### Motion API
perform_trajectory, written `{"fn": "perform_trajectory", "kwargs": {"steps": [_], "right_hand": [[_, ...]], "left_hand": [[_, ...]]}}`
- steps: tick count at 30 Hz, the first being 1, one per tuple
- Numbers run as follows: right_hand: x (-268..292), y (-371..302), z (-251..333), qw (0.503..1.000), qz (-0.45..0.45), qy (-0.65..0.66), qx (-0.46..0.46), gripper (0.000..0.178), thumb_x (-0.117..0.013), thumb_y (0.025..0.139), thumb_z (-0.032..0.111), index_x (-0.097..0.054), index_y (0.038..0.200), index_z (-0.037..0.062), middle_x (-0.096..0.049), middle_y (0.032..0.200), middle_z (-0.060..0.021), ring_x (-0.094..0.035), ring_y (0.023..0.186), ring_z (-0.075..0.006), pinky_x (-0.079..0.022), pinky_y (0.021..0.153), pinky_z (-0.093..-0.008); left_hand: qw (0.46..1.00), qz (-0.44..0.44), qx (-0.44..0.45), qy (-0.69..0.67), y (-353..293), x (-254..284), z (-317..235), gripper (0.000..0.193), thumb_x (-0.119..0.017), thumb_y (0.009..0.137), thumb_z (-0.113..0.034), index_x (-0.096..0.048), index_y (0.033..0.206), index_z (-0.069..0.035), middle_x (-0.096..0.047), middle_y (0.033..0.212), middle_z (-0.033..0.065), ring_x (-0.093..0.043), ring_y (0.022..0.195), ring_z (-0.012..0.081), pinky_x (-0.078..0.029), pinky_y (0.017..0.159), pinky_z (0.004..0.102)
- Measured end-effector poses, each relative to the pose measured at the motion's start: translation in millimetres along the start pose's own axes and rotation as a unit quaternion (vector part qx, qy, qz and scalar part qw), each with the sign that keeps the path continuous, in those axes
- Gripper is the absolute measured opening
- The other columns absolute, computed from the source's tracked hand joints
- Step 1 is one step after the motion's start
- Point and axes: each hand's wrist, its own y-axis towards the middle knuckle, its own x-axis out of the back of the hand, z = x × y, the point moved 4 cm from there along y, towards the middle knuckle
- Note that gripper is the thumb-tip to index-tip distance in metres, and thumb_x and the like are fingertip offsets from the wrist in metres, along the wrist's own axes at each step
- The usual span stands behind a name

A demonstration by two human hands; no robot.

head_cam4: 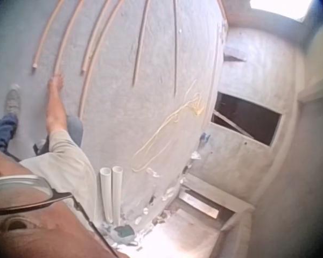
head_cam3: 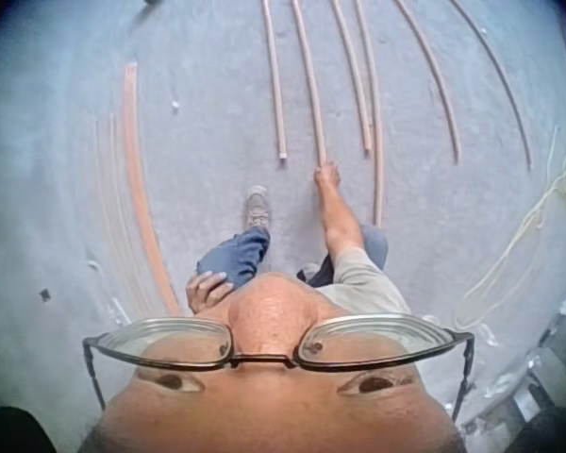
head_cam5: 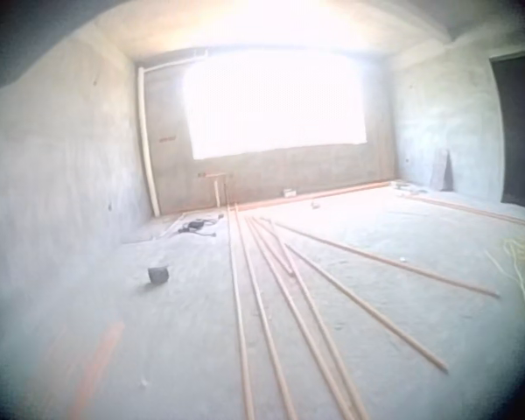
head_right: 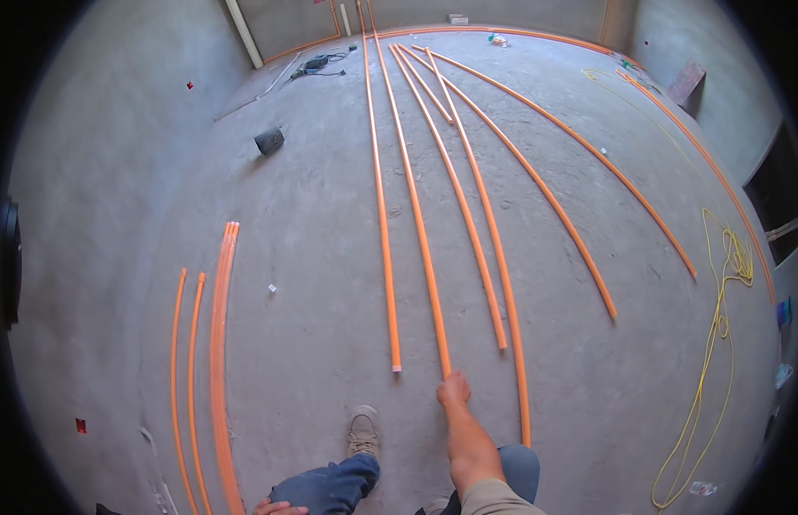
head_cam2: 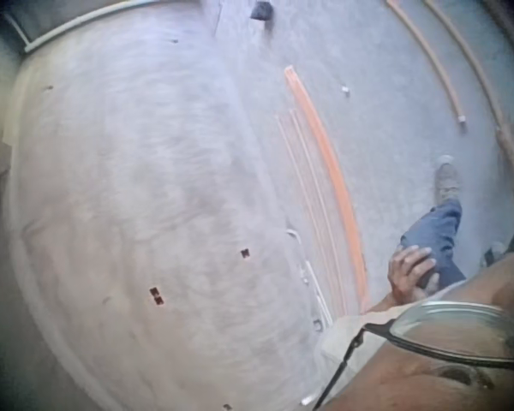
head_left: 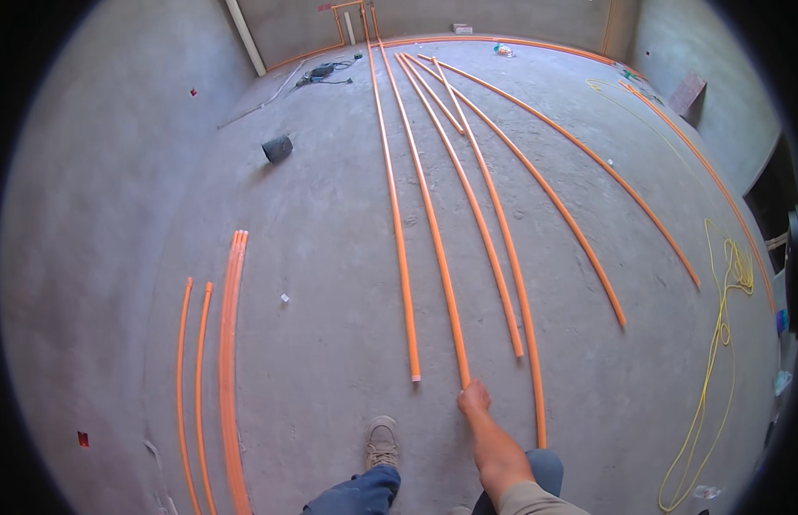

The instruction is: The person joins two orange plastic pipes by heating their ends with a specialized heating tool and pressing them together while seated on the floor.

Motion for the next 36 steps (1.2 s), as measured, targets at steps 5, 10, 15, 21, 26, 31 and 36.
{"fn": "perform_trajectory", "kwargs": {"steps": [5, 10, 15, 21, 26, 31, 36], "right_hand": [[2.7, -2.5, -10.0, 0.998, -0.045, 0.046, 0.001, 0.038, -0.062, 0.089, 0.020, -0.054, 0.123, 0.0065, -0.060, 0.124, -0.0168, -0.058, 0.119, -0.0347, -0.049, 0.098, -0.0492], [6.5, -11.8, -8.5, 0.999, -0.033, 0.004, 0.002, 0.035, -0.061, 0.089, 0.017, -0.056, 0.122, 0.0072, -0.062, 0.122, -0.0154, -0.059, 0.119, -0.0342, -0.050, 0.097, -0.0482], [10.2, -15.1, -6.0, 0.999, 0.025, 0.030, -0.011, 0.038, -0.062, 0.089, 0.016, -0.058, 0.126, 0.0067, -0.063, 0.126, -0.0157, -0.061, 0.119, -0.0331, -0.050, 0.099, -0.0470], [10.3, -14.8, -11.9, 0.998, 0.054, -0.031, 0.032, 0.038, -0.064, 0.087, 0.016, -0.059, 0.123, 0.0050, -0.064, 0.123, -0.0178, -0.063, 0.116, -0.0348, -0.052, 0.097, -0.0460], [2.7, -17.5, -7.4, 0.997, 0.017, -0.022, 0.067, 0.034, -0.063, 0.086, 0.016, -0.059, 0.118, 0.0032, -0.064, 0.123, -0.0188, -0.063, 0.115, -0.0368, -0.052, 0.095, -0.0474], [6.1, -15.6, -9.7, 0.998, 0.006, -0.018, 0.065, 0.035, -0.062, 0.086, 0.016, -0.058, 0.118, 0.0036, -0.064, 0.121, -0.0188, -0.062, 0.115, -0.0375, -0.051, 0.096, -0.0488], [6.3, -19.8, -9.0, 0.996, 0.044, -0.030, 0.065, 0.038, -0.064, 0.087, 0.020, -0.056, 0.120, 0.0042, -0.062, 0.121, -0.0194, -0.061, 0.115, -0.0378, -0.050, 0.096, -0.0491]], "left_hand": [[1.000, 0.000, 0.000, 0.000, 0.7, 4.8, -11.3, 0.023, -0.070, 0.079, -0.035, -0.071, 0.089, -0.015, -0.072, 0.093, 0.0064, -0.064, 0.091, 0.0286, -0.050, 0.087, 0.0459], [0.999, 0.029, 0.009, -0.031, 7.0, 6.1, -15.6, 0.026, -0.076, 0.073, -0.028, -0.071, 0.090, -0.010, -0.071, 0.101, 0.0123, -0.063, 0.098, 0.0353, -0.048, 0.090, 0.0482], [0.998, 0.027, 0.019, -0.062, 15.3, 6.1, -15.7, 0.029, -0.075, 0.072, -0.027, -0.071, 0.094, -0.008, -0.070, 0.104, 0.0145, -0.062, 0.102, 0.0378, -0.047, 0.092, 0.0494], [0.996, 0.056, 0.015, -0.063, 12.8, 4.3, -10.8, 0.029, -0.073, 0.074, -0.026, -0.069, 0.096, -0.007, -0.069, 0.106, 0.0156, -0.061, 0.103, 0.0387, -0.047, 0.093, 0.0512], [0.995, 0.062, 0.017, -0.071, 6.5, 4.4, -5.9, 0.028, -0.073, 0.075, -0.025, -0.069, 0.097, -0.007, -0.068, 0.107, 0.0150, -0.061, 0.103, 0.0389, -0.046, 0.094, 0.0518], [0.996, 0.060, 0.007, -0.065, 4.1, 5.2, -5.8, 0.028, -0.073, 0.075, -0.026, -0.069, 0.097, -0.008, -0.069, 0.107, 0.0148, -0.060, 0.103, 0.0382, -0.046, 0.093, 0.0514], [0.996, 0.069, 0.023, -0.060, 1.1, 3.2, -7.3, 0.027, -0.073, 0.076, -0.026, -0.069, 0.096, -0.008, -0.069, 0.106, 0.0152, -0.060, 0.103, 0.0383, -0.046, 0.092, 0.0510]]}}
